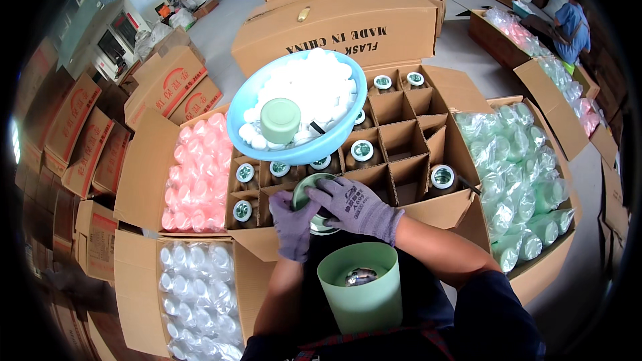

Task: The person assembles light green thermos flasks by hand. They insert a metal ring into the flask neck, place a glass liner inside, screw on the lid, and then wrap the completed unit in a plastic bag before placing it in a cardboard box.

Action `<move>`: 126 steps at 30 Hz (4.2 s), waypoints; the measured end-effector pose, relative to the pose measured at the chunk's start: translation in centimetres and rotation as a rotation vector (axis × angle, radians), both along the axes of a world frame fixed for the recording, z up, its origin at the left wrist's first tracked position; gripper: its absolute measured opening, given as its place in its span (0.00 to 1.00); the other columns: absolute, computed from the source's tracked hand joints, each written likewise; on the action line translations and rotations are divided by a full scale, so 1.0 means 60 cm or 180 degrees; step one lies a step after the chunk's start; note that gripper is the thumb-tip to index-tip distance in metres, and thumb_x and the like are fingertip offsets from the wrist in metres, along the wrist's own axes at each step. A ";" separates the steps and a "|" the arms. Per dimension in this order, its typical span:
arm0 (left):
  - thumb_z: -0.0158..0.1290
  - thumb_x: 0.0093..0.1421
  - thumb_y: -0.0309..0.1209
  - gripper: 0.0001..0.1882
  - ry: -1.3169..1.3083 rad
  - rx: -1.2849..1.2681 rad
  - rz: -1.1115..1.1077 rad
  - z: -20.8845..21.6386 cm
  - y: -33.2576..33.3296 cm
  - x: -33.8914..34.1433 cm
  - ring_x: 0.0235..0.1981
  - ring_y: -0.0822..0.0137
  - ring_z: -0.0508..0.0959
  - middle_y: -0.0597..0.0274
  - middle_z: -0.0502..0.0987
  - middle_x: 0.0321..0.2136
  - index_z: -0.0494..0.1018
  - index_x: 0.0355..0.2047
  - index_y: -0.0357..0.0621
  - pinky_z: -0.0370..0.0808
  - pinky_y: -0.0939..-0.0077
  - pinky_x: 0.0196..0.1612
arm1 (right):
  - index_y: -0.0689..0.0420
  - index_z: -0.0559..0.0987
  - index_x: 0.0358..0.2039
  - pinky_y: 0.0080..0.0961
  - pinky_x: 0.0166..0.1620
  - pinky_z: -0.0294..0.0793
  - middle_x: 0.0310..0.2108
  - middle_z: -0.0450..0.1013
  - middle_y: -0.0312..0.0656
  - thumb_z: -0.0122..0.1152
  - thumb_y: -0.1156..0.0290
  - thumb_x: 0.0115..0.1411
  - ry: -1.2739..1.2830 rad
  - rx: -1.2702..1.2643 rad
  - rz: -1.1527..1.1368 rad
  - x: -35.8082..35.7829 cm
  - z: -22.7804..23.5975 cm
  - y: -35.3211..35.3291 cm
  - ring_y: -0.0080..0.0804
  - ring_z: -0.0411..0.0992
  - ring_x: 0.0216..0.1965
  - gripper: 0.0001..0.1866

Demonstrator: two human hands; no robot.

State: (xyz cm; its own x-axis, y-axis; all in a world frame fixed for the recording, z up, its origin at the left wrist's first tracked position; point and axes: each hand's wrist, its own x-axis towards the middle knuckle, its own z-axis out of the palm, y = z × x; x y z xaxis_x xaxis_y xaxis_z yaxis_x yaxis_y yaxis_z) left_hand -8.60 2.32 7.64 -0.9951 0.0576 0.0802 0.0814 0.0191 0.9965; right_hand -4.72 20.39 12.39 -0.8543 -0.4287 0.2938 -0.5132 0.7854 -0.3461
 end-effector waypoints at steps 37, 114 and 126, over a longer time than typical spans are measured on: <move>0.46 0.64 0.35 0.22 0.0992 -0.1457 -0.2235 0.105 -0.054 0.145 0.63 0.43 0.68 0.47 0.75 0.57 0.77 0.53 0.37 0.46 0.46 0.71 | 0.67 0.78 0.49 0.51 0.57 0.69 0.47 0.77 0.55 0.49 0.44 0.69 0.0077 -0.2481 0.0791 0.248 0.074 0.051 0.56 0.75 0.48 0.33; 0.50 0.62 0.29 0.09 -0.0929 -0.0304 -0.3490 0.064 -0.017 0.210 0.33 0.68 0.78 0.54 0.82 0.35 0.76 0.32 0.33 0.75 0.74 0.39 | 0.63 0.80 0.39 0.40 0.47 0.77 0.38 0.80 0.58 0.64 0.60 0.53 -0.1215 0.0592 -0.2892 0.214 -0.042 0.459 0.52 0.79 0.43 0.20; 0.54 0.64 0.32 0.12 -0.0975 0.0529 -0.5269 -0.025 0.068 0.166 0.37 0.65 0.81 0.56 0.81 0.33 0.78 0.38 0.34 0.77 0.72 0.43 | 0.56 0.77 0.36 0.28 0.42 0.78 0.35 0.78 0.42 0.60 0.69 0.62 -0.0040 -0.1327 -0.1041 0.364 0.147 0.218 0.35 0.79 0.37 0.06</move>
